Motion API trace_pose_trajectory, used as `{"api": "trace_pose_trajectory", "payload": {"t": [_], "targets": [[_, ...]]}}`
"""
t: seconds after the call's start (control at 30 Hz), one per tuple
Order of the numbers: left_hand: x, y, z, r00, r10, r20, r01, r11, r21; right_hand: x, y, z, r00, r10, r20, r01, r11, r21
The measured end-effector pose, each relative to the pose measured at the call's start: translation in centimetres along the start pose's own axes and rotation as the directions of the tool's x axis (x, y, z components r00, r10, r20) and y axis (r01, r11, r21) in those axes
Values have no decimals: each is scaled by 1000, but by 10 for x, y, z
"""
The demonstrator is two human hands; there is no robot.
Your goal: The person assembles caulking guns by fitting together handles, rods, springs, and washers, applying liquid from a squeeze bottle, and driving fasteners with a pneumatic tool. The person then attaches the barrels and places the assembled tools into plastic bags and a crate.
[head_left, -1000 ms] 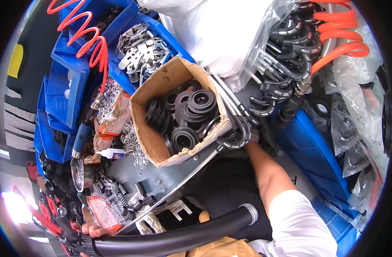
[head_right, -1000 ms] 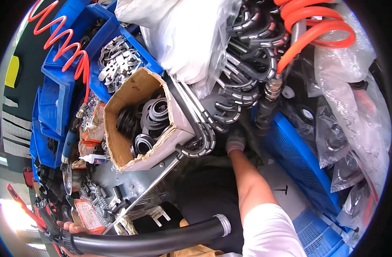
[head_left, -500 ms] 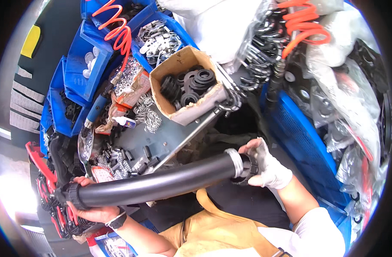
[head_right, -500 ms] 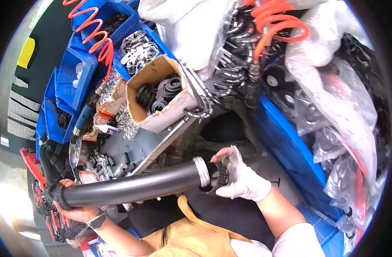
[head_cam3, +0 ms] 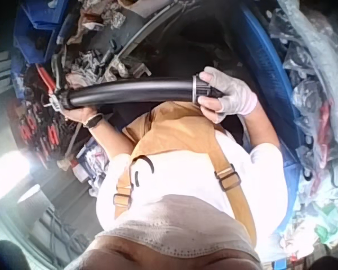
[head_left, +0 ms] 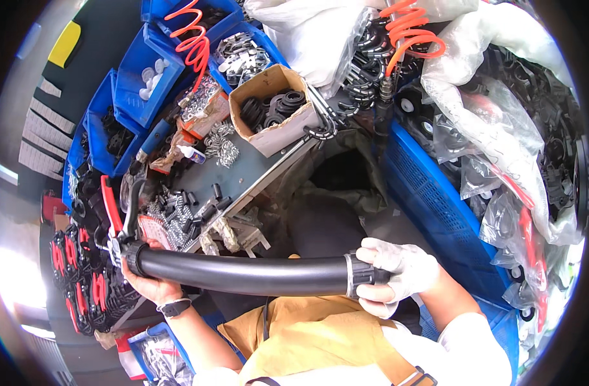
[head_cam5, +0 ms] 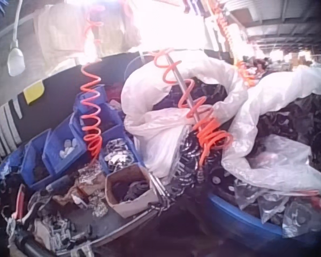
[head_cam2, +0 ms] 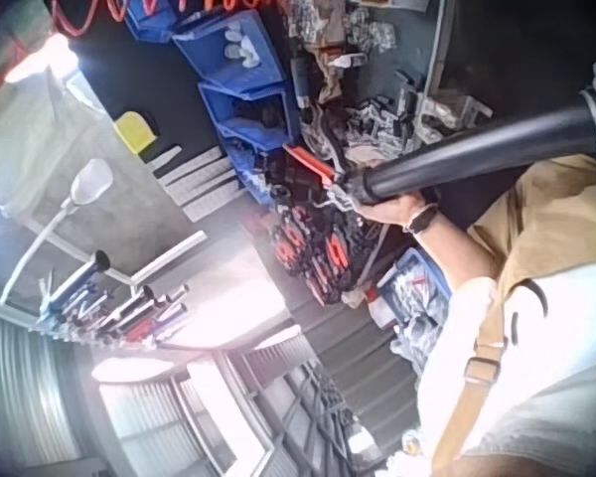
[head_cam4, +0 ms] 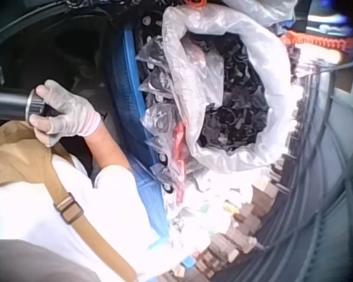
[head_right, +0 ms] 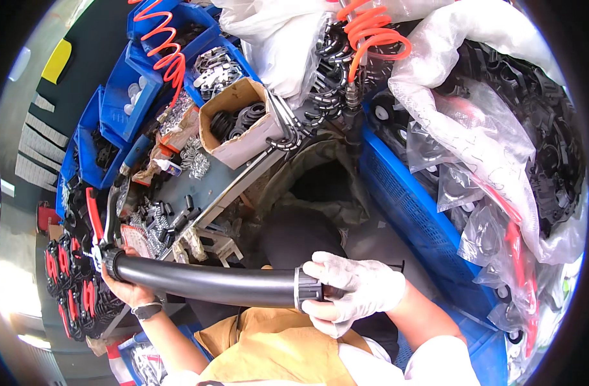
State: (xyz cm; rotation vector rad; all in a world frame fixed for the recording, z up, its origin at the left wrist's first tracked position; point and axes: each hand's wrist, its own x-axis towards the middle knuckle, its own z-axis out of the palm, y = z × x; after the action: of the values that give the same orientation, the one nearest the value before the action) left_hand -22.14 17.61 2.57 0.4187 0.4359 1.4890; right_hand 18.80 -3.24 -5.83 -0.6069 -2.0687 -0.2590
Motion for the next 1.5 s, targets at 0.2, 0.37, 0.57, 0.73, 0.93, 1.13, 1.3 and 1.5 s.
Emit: {"api": "trace_pose_trajectory", "payload": {"t": [0.2, 0.37, 0.57, 0.73, 0.93, 1.13, 1.3, 1.5], "targets": [[0, 2, -3, 994, 58, -97, -47, 992, 120, -18, -19, 11, 977, 209, -44, -200, 968, 149], [-3, 4, -5, 992, 76, -98, -64, 990, 127, -26, -30, 13, 943, 332, -32, -308, 904, 298], [-2, 5, -7, 982, 82, -173, -58, 988, 142, -8, -22, -1, 949, 313, 23, -309, 917, 251], [-1, 7, -7, 983, 68, -170, -50, 993, 112, 23, -39, -4, 402, 868, 292, -889, 294, 352], [4, 19, 2, 991, 106, -78, -103, 994, 48, 4, -32, 18, 371, 886, 278, -841, 194, 506], [26, 26, 14, 971, 150, -185, -128, 984, 125, 42, 33, 49, 970, -15, -241, -22, 989, -147], [-6, 18, 69, 913, 369, 176, -390, 915, 103, 61, 13, 88, 223, 974, -36, -728, 190, 658], [-4, 47, 114, 825, -27, 565, -159, 947, 278, 25, -20, 177, 298, 870, 393, -792, -4, 611]]}}
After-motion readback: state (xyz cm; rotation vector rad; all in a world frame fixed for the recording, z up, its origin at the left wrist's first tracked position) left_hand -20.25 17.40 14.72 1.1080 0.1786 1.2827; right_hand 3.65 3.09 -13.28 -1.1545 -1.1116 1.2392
